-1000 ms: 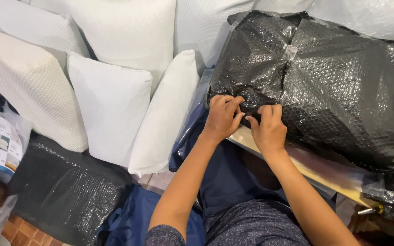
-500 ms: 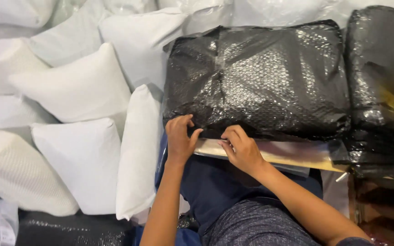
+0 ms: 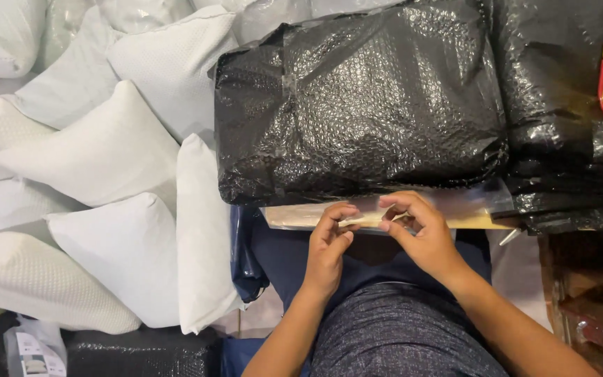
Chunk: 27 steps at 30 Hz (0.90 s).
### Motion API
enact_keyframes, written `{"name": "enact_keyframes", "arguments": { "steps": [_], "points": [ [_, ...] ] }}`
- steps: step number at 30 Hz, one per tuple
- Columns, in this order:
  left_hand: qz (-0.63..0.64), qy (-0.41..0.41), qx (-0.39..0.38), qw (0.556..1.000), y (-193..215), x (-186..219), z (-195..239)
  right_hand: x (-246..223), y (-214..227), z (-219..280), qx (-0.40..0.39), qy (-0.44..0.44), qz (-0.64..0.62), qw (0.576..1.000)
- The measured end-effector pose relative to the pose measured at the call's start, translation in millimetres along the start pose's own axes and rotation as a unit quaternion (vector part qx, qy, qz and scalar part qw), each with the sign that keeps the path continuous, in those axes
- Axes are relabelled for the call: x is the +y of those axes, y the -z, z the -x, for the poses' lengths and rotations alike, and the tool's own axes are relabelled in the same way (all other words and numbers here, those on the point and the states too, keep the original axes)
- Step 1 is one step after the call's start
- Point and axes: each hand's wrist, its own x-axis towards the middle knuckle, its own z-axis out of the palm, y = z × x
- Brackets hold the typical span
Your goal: The person finishes sealing a bubble-wrapped package and then uses a lint roller to clean a white foam pillow.
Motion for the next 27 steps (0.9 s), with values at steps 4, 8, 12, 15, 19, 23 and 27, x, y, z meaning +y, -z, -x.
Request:
{"name": "enact_keyframes", "arguments": {
  "steps": [4, 8, 12, 15, 19, 23, 27],
  "points": [
    [-0.062, 0.004, -0.039, 0.997, -14, 4, 2, -12, 9, -2, -0.005, 0.004, 0.01, 1.0],
    [-0.08, 0.014, -0.055, 0.995, -25, 5, 3, -9, 12, 3, -0.004, -0.07, -0.064, 0.995],
    [-0.101, 0.006, -0.068, 0.993, -38, 6, 2, -6, 15, 10, 0.016, -0.082, -0.102, 0.991],
    [-0.144, -0.015, -0.081, 0.986, -44, 6, 2, 0, 21, 14, 0.032, -0.083, -0.094, 0.992],
    [-0.248, -0.062, -0.109, 0.961, -52, 8, 0, 6, 30, 18, 0.047, -0.072, -0.018, 0.996],
    [-0.286, -0.094, -0.118, 0.946, -57, 4, -1, 12, 35, 24, 0.054, -0.076, -0.004, 0.996],
    [-0.321, -0.118, -0.119, 0.932, -60, 0, -2, 13, 36, 27, 0.06, -0.089, -0.014, 0.994]
  ]
}}
